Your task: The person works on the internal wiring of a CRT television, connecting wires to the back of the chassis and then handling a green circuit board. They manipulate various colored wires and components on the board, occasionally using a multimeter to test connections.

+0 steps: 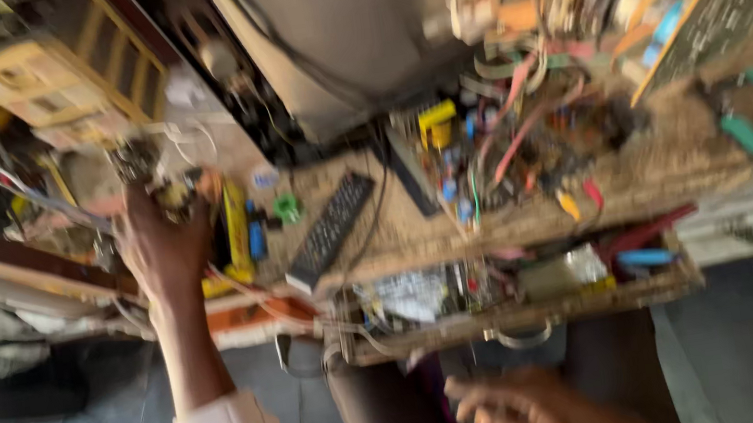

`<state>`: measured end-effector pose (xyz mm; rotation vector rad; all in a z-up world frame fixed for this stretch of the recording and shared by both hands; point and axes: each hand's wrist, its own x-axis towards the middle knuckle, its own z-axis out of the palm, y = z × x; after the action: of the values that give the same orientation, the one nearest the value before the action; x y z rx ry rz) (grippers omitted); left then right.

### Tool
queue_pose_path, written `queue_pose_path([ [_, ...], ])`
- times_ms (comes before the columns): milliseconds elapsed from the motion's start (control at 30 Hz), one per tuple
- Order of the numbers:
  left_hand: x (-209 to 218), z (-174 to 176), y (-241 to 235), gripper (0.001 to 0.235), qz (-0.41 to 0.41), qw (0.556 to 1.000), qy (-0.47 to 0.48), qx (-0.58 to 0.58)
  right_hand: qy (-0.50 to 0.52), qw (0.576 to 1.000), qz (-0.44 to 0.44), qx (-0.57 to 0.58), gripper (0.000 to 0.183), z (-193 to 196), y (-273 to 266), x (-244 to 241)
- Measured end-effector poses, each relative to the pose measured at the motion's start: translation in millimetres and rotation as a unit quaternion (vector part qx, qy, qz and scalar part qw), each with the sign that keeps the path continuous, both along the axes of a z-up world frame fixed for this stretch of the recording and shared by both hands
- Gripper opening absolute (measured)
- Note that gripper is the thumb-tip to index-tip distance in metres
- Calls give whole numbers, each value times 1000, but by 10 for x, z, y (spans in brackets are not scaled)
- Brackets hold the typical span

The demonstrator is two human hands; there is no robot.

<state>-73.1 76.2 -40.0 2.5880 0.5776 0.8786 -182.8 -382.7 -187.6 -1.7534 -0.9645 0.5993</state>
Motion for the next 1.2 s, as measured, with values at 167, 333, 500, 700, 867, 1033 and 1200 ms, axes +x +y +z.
queue_pose_path([
  [167, -22, -68, 3, 80, -34, 983, -95, 156, 61, 981, -177, -42, 41, 357, -371, 98],
  [333, -643, -229, -593, 48, 37, 958, -247, 142, 19, 951, -301, -62, 38, 370, -780, 163],
  [500, -1291, -673, -1298, 17, 103, 971, -189, -107, -43, 940, -334, -44, 28, 333, -958, 309],
  [700, -1552, -1055, -1367, 21, 75, 979, -88, -167, -169, 913, -369, 35, 27, 615, -1159, 504],
  [867, -1755, -1512, -1084, 23, 107, 994, 21, -25, -233, 879, -408, 83, 24, 952, -1300, 735],
  [1033, -1867, -1662, -749, 24, 141, 974, 155, -81, -287, 835, -469, 12, 24, 1222, -1507, 1110],
  [1200, -1801, -878, -816, 29, 113, 986, 63, -109, -284, 848, -438, 90, 29, 1371, -1835, 2128],
])
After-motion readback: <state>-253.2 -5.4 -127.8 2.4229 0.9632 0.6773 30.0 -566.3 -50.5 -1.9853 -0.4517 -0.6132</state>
